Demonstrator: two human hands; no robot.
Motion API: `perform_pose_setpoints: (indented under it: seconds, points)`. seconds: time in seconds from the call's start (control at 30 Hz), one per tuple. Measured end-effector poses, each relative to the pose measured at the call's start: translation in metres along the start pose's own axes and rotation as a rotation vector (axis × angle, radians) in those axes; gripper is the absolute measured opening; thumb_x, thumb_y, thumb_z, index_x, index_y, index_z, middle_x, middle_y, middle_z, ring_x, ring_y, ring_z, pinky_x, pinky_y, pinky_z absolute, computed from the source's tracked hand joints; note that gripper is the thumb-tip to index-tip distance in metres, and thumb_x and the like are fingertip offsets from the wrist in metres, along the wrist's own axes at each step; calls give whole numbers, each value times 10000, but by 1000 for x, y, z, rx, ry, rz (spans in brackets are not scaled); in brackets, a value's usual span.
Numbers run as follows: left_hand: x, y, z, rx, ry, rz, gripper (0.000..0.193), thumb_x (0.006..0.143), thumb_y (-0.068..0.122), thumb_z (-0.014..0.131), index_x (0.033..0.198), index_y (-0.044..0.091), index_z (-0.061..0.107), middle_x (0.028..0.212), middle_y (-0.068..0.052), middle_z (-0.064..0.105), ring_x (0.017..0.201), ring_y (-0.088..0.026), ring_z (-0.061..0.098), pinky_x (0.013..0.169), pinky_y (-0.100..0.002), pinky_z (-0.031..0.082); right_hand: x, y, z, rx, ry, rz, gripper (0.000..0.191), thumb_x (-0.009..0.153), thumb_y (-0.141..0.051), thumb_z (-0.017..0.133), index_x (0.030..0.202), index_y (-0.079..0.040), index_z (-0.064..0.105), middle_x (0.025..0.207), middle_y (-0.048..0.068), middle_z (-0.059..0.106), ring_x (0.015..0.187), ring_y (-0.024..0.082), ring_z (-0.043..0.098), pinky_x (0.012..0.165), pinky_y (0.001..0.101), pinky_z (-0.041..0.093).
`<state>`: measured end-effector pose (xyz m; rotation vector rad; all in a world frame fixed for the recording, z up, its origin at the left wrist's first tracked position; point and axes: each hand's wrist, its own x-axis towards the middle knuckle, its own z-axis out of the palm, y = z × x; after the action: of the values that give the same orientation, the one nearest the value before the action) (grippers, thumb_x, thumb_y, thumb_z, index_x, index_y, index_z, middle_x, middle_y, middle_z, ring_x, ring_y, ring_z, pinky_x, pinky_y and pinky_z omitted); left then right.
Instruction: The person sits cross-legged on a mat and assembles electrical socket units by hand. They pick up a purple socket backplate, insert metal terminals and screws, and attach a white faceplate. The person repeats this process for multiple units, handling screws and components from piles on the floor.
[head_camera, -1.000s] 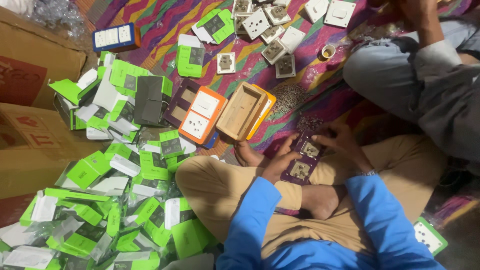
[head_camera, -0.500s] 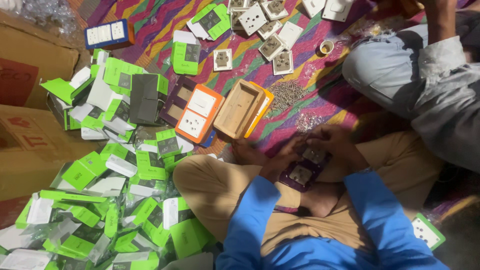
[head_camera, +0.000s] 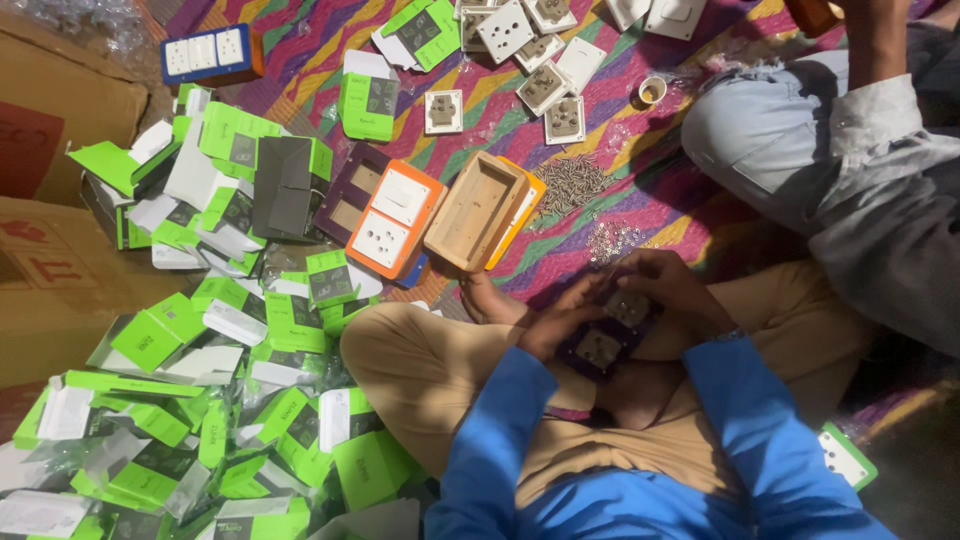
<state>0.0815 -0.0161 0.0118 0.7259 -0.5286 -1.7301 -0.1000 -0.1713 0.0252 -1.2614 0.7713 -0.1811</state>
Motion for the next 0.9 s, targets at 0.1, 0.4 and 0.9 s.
perform_pose_setpoints:
  seconds: [0.1,0.4,0.9]
  points:
    - [1,-7,-7,7,0,-14,619,973,-23,558,1570,11,400,1552,-154,485,1453,-234,438,1198,-342,346,0,-6,2,28,3,-10,222,858,-89,767,1040,20,702,994,62,740,916,128,674,808,301,550]
    - [15,-60,-37,-69,-33,72,575,1017,-11,617,1552,16,410,1518,-135,516,1416,-246,483,1180,-373,423,-3,-6,10,-181,78,-32,224,880,-101,771,1067,9,716,1014,81,723,965,162,664,854,329,546]
    - [8,-37,-22,-86,120,-58,636,935,-29,619,1524,65,400,1362,-134,607,1226,-220,594,1032,-348,499,-14,-14,4,-71,233,-130,282,882,-69,782,1137,7,690,1036,5,699,974,94,644,877,263,531]
